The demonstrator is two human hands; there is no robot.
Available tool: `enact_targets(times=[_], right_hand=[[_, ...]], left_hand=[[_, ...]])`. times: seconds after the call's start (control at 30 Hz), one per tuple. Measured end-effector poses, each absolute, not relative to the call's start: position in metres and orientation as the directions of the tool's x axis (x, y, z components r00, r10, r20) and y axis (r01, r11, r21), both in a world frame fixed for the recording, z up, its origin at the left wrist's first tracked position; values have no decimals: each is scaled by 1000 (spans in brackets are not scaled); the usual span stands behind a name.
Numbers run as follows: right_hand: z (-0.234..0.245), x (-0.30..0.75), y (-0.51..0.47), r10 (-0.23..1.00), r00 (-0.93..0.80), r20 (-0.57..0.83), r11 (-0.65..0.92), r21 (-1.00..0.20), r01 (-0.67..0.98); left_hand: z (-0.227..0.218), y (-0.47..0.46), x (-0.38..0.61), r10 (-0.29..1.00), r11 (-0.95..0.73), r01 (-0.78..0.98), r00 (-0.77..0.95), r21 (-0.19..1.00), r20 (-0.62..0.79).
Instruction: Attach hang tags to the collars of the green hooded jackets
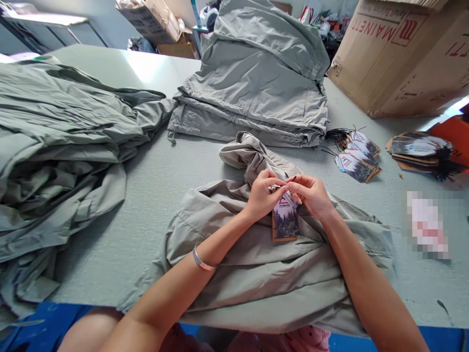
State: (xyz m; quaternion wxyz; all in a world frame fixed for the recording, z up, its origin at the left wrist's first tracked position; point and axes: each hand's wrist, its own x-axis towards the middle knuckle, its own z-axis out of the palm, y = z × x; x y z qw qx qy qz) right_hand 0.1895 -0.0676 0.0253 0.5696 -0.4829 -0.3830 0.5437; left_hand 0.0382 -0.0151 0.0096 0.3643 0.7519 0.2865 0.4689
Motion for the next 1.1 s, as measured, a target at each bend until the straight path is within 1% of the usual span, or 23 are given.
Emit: enact_targets(times=[0.17,0.37,0.53,0.83,0.93,1.1], right_hand=[[22,189,-67,988,147,-49,-27,-989,-145],[27,189,-67,980,186,-64,-45,-993,-109],[25,193,-67,985,169,-46,-30,-995,-97],[28,200,-69,988,143,-55,-46,-997,-62],[27,202,-68,990,133,-56,-47,-996,-75],[24,202,-68,993,103,-62,-48,-990,-136]], left_hand=[[6,-13,37,692,-693,130,394,709,605],[6,-11,36,646,-750,185,413,635,642],[8,-12,35,643,-755,211,425,621,637],[10,-12,33,623,-773,242,464,587,629],[10,-12,33,618,-776,234,465,586,633],[10,-13,34,654,-747,241,434,619,620]])
